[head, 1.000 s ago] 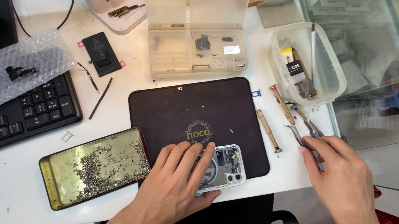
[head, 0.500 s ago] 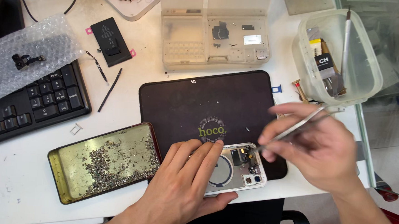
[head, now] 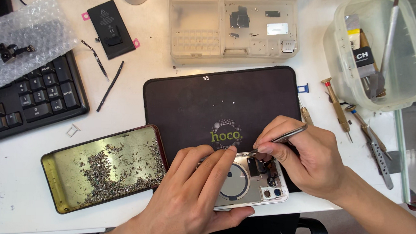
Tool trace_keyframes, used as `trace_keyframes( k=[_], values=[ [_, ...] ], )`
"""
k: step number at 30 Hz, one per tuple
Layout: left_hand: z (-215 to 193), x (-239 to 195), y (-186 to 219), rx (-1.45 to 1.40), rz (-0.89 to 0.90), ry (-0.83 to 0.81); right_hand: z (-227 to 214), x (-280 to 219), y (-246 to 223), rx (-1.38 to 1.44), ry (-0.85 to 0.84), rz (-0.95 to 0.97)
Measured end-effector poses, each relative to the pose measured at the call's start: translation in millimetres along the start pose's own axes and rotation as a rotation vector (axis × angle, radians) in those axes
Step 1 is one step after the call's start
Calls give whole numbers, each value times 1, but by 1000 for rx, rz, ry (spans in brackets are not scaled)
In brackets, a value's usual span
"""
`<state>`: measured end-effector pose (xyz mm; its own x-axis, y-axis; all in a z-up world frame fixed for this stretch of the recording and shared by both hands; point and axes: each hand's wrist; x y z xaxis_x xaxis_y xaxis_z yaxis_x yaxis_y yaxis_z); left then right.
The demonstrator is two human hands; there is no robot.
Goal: The person uses tweezers to carefully manipulate small internal components of a disassembled smartphone on a workbench. They repeatedly adjust and reposition tiny parts within the device's chassis.
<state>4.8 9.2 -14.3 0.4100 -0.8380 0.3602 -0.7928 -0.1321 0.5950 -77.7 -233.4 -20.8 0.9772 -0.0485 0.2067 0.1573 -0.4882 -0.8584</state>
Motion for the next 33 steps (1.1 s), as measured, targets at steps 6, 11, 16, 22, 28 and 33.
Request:
trace_keyframes(
  k=[6, 11, 16, 22, 28, 33],
  values=[
    [1, -1, -1, -13, -2, 2, 0, -2, 6, -3, -16, -70],
    [2, -2, -2, -14, 1, -10, 1, -4, 8, -10, -13, -52],
    [2, -2, -2, -30, -10, -2, 1, -6, 9, -13, -15, -50],
    [3, -3, -2, -37, -13, 1, 2, -5, 9, 31, -30, -55],
    [3, -3, -3, -31, -5, -3, 2, -4, 6, 12, -34, -127],
    [1, -2, -3, -22, 5, 0, 4, -4, 5, 31, -35, -181]
  ],
)
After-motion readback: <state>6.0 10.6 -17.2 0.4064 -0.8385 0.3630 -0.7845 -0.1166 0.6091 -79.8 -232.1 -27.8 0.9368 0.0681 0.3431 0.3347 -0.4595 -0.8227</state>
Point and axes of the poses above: each hand's wrist, its own x-axis towards the middle knuckle, its own z-axis out of the palm, y = z × x, and after that the axes turned 3 degrees about y, right-handed
